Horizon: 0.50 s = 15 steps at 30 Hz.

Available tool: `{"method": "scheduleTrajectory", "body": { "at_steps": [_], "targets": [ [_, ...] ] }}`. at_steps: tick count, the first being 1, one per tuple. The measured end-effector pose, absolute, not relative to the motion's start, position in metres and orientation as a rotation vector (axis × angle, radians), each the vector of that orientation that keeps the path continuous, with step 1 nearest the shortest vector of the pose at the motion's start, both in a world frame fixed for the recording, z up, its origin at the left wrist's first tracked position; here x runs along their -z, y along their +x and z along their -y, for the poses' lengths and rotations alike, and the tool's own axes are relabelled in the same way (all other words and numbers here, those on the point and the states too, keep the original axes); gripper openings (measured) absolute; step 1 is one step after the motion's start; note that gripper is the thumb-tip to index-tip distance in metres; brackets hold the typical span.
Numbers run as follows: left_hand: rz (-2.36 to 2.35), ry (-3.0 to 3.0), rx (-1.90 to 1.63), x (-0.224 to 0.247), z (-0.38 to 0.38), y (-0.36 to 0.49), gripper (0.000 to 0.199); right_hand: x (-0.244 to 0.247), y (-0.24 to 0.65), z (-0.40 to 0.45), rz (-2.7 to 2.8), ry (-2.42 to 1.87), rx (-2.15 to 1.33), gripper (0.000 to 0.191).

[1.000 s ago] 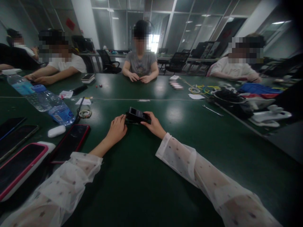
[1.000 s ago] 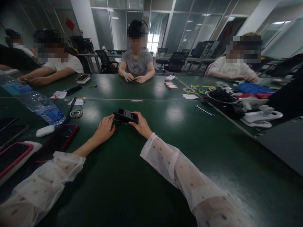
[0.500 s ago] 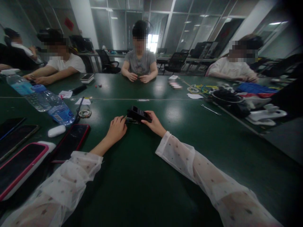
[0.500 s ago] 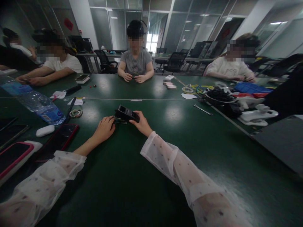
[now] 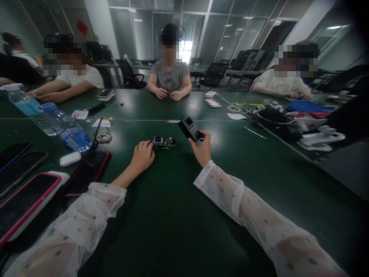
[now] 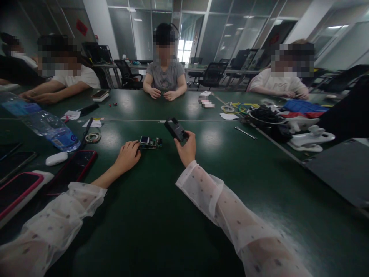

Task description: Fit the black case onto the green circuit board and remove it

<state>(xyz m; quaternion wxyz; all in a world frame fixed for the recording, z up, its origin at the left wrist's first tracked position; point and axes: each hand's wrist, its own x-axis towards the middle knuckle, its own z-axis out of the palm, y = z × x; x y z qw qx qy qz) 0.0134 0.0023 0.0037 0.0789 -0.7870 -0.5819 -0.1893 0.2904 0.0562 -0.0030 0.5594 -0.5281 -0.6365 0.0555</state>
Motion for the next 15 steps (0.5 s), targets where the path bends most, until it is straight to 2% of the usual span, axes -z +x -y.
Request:
{"method": "scheduleTrajectory", "body": {
  "at_steps": [7, 15],
  "targets": [
    [1.753, -2.335, 0.551, -0.004, -0.003, 0.014, 0.036, 0.008, 0.312, -0.056, 1.454, -1.556, -0.072, 0.057],
    [1.752, -2.32, 0.573, -0.004, -0.002, 0.014, 0.033, 0.013, 0.311, -0.06, 1.527, -1.717, -0.051, 0.054]
  ]
}}
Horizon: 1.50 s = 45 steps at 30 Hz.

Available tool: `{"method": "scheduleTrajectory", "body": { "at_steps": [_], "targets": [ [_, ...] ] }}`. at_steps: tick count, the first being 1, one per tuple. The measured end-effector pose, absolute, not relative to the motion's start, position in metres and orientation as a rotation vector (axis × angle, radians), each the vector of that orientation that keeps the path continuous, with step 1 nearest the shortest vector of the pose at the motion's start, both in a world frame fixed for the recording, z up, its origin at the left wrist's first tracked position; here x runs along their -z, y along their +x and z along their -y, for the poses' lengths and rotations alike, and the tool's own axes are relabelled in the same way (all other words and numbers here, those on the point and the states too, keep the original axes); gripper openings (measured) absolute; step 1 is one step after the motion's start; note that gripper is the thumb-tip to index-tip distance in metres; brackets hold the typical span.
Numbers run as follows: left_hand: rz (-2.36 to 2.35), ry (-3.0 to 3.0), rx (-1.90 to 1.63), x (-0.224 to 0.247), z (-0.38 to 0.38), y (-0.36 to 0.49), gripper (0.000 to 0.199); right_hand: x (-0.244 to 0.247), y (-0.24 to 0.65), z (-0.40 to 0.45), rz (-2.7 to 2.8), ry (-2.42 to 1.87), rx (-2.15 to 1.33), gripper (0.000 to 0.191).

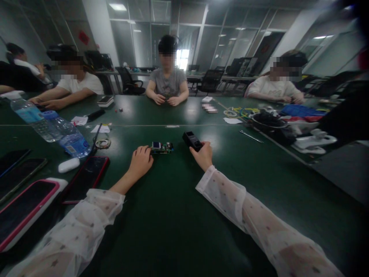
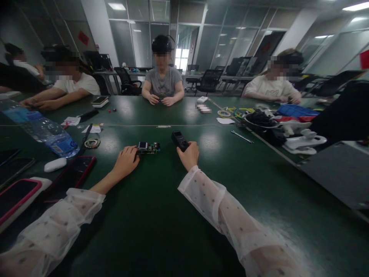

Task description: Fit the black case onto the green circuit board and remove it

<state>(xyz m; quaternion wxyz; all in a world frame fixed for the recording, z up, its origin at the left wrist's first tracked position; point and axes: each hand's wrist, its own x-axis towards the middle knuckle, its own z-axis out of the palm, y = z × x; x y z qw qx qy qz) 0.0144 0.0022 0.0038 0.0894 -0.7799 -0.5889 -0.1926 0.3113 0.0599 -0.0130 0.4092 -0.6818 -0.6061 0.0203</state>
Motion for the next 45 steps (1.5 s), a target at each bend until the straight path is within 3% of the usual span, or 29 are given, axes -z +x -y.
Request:
{"method": "scheduleTrajectory", "body": {
  "at_steps": [6, 12, 18, 24, 45],
  "targets": [
    [1.754, -2.325, 0.587, -0.005, -0.001, 0.015, 0.035, 0.016, 0.312, -0.06, 1.529, -1.767, -0.043, 0.054],
    [1.799, -2.313, 0.628, -0.004, -0.002, 0.014, 0.045, 0.008, 0.305, -0.054, 1.461, -1.666, 0.001, 0.075],
    [1.807, -2.328, 0.602, 0.0, -0.004, 0.012, 0.046, 0.009, 0.305, -0.054, 1.461, -1.577, 0.052, 0.068],
    [1.795, -2.34, 0.542, -0.001, -0.004, 0.012, 0.036, 0.014, 0.307, -0.058, 1.534, -1.695, -0.036, 0.074],
    [1.783, -2.366, 0.578, 0.001, -0.005, 0.011, 0.04, 0.027, 0.316, -0.068, 1.519, -1.631, -0.048, 0.062]
  ]
}}
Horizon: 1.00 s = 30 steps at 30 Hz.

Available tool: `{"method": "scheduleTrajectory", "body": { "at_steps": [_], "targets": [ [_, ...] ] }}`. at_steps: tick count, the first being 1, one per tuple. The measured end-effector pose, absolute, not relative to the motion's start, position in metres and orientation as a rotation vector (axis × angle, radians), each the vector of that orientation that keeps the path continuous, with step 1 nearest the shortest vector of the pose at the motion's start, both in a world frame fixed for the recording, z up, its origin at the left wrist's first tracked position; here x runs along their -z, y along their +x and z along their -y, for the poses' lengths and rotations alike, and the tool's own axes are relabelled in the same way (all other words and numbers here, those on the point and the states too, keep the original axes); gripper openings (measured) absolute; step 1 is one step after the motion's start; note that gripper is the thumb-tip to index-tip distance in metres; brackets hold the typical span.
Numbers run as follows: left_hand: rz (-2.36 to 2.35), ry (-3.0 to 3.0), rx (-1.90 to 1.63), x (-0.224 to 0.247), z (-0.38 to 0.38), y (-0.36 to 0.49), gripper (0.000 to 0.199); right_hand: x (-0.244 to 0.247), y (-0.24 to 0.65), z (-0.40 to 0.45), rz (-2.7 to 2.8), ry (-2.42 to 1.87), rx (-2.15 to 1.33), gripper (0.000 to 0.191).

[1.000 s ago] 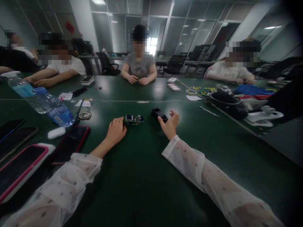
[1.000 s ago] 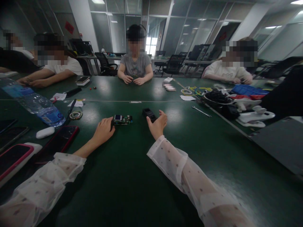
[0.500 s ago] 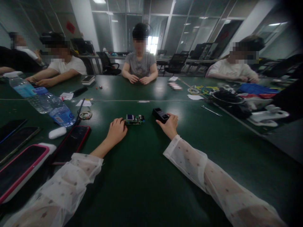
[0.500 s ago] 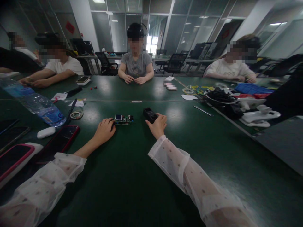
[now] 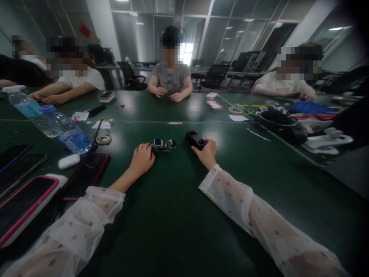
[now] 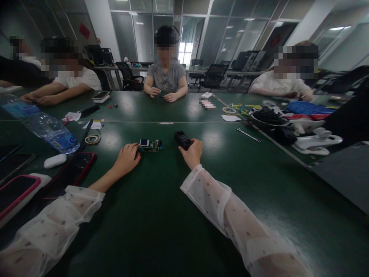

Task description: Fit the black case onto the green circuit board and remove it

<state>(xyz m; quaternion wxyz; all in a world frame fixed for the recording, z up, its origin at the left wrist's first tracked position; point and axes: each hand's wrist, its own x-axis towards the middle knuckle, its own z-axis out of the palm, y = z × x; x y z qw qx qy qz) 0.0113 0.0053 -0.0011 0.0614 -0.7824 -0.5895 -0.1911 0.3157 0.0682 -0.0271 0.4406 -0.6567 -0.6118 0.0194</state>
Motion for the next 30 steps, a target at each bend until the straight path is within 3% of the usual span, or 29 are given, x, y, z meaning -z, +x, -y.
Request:
{"method": "scheduleTrajectory", "body": {
  "at_steps": [15, 21, 30],
  "targets": [
    [1.795, -2.352, 0.612, -0.005, -0.003, 0.015, 0.044, 0.028, 0.316, -0.069, 1.534, -1.643, -0.025, 0.058],
    [1.79, -2.355, 0.62, -0.007, -0.002, 0.014, 0.048, 0.027, 0.317, -0.071, 1.539, -1.572, -0.045, 0.048],
    [1.8, -2.255, 0.812, -0.011, 0.0, 0.015, 0.06, 0.002, 0.291, -0.055, 1.681, -1.151, -0.206, 0.053]
  ]
}}
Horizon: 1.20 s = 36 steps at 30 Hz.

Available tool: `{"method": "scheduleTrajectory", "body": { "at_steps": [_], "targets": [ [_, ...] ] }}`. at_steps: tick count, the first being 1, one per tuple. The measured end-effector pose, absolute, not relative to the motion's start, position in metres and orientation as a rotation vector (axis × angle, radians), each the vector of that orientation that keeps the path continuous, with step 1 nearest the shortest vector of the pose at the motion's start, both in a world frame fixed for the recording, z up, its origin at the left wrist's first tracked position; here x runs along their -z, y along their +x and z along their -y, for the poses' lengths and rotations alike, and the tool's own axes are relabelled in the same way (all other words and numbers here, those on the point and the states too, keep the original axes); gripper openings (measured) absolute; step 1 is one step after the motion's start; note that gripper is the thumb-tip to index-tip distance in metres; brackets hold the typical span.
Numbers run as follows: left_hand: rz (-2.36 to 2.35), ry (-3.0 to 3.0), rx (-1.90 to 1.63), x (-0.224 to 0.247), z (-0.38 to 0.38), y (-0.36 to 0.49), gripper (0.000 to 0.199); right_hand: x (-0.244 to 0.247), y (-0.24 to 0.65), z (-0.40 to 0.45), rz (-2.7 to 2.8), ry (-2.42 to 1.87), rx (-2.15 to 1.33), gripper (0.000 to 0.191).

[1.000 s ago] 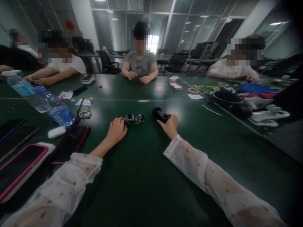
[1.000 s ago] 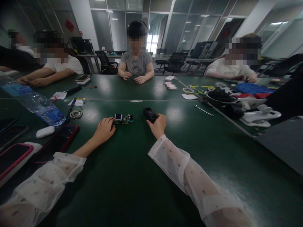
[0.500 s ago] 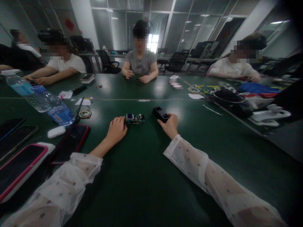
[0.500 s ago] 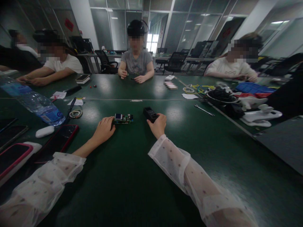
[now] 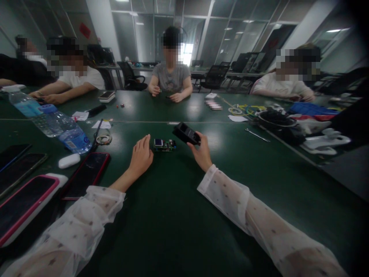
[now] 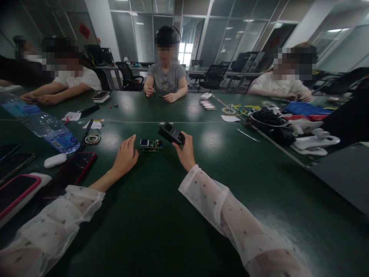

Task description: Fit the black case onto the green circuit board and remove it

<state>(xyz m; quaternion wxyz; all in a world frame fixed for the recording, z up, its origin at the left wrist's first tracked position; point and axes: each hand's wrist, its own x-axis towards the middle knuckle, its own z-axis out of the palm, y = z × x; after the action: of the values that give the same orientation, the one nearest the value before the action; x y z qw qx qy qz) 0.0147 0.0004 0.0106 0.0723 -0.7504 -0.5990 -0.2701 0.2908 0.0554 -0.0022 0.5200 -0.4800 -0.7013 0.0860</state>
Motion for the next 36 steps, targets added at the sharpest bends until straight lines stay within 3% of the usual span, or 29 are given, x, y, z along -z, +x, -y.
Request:
{"method": "scheduleTrajectory", "body": {
  "at_steps": [20, 36],
  "targets": [
    [1.683, -2.286, 0.866, -0.01, -0.001, 0.014, 0.066, -0.004, 0.248, -0.063, 2.042, -0.844, -0.406, 0.055],
    [1.767, -2.251, 0.727, -0.008, -0.002, 0.015, 0.045, 0.001, 0.246, -0.063, 2.224, -0.838, -0.378, 0.053]
  ]
}}
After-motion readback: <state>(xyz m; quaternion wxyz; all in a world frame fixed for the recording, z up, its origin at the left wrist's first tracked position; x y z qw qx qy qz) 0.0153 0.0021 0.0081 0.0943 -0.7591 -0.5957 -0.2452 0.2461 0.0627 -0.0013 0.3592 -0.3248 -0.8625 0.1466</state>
